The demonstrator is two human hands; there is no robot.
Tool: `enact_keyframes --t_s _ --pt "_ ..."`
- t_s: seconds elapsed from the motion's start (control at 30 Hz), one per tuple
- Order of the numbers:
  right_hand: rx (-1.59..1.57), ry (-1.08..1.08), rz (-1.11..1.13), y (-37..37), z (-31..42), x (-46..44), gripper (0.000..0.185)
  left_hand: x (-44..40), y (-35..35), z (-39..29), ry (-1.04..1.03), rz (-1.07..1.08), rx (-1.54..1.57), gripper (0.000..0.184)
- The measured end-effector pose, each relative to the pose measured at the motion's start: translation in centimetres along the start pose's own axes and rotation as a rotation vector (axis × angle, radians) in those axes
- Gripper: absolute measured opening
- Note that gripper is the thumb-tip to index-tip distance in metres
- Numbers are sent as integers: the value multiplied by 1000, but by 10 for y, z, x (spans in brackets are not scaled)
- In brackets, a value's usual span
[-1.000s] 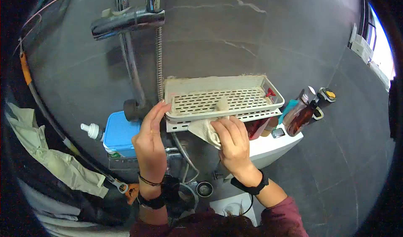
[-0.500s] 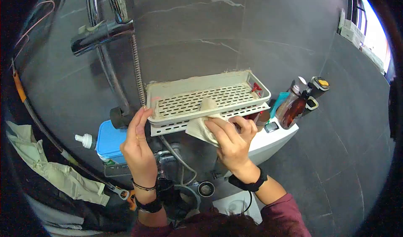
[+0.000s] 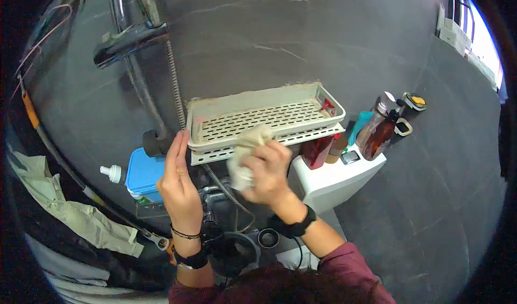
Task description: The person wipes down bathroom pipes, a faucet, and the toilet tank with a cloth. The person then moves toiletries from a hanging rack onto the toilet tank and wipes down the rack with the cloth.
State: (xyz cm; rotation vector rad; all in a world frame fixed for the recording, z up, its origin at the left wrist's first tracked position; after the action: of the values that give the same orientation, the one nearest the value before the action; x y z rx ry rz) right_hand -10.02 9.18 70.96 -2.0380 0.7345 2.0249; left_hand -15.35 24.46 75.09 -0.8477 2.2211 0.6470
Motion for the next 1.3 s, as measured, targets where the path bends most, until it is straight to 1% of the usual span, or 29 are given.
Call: enact_keyframes --t_s 0.03,0.1,0.13,0.17,0.2,0.23,0.33,0.37,0.43,0.5,0.53,0.57,0.63,0.67,0.7,0.77,0.8,0.83,0.87,0.9,0.97,1.0,1.03,1.1,1.13,1.17,1.2,1.23,1.3 --pt "13 -9 37 -7 7 -6 37 0 0 -2 -7 9 2 35" --pt "125 40 -4 -12 6 -6 31 1 -1 2 85 44 18 43" --pt "133 37 -7 -11 -3 -1 31 1 -1 4 114 38 54 44" --pt "282 19 -30 -5 -17 9 29 1 -3 6 112 42 55 44" --pt "428 2 -53 5 -28 15 26 0 -2 6 66 4 23 39" --pt "476 -37 -17 20 -42 15 23 1 0 5 24 -36 -13 35" --pt "524 -269 -150 73 -94 24 25 2 0 0 19 -31 -22 34" --pt "528 -290 -190 84 -106 25 24 2 -2 0 26 -33 -22 34" --pt "401 -242 -164 88 -108 22 25 2 -5 0 37 -53 50 34" --pt "422 -184 -203 74 -84 19 25 3 -6 -3 60 -56 62 35" --pt "336 -117 -180 64 -71 16 27 4 -8 -3 87 -57 72 35" --pt "274 -108 -137 50 -61 17 32 5 -9 -3 84 -52 80 35" --pt "179 -81 -82 32 -45 15 28 6 -9 5 111 -57 150 37" --pt "117 -53 -43 32 -41 8 26 5 -9 6 87 -27 80 38" --pt "87 -46 -1 37 -43 4 25 6 -10 8 98 -8 129 40" --pt "184 -80 -80 55 -60 12 22 10 -8 2 115 -33 267 41" --pt "255 -141 -141 71 -78 18 21 16 -10 -4 113 -8 281 41" --pt "323 -198 -201 94 -92 23 21 24 -10 -12 95 -45 290 41" --pt "182 -405 -327 120 -107 33 24 33 -10 -18 78 -82 299 42" --pt "38 -606 -457 143 -118 44 28 43 -14 -22 78 -60 313 42" --pt "-437 -917 -768 170 -138 81 14 63 -37 -35 33 154 331 39" --pt "-734 -904 -878 180 -136 96 15 72 -52 -41 48 284 361 37" --pt "-831 -987 -871 190 -125 104 19 82 -74 -43 160 436 536 37" --pt "-909 -1053 -840 209 -100 125 25 107 -118 -51 326 774 726 35" --pt "-930 -996 -898 219 -87 138 32 126 -136 -51 409 909 770 36" --pt "-833 -1052 -899 231 -74 150 37 146 -154 -52 493 1049 809 37" --pt "-803 -1044 -920 243 -56 157 36 167 -167 -57 546 1210 835 39" --pt "-766 -1034 -943 256 -38 163 35 184 -176 -63 547 1285 845 39" --pt "-636 -1050 -982 281 -8 185 36 233 -191 -78 709 1601 864 41"
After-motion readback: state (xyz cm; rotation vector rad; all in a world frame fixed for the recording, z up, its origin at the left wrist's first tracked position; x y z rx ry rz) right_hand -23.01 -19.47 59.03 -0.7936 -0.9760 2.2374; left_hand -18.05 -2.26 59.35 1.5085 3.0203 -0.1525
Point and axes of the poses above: each hand's wrist, its own x-axis away from the middle knuckle, its own y-axis out of the back of the hand, z = x × y, the point moved 6 cm from there along -x, towards the middle knuckle, and after that the axes turned 6 degrees about y, right-handed, at the moved point
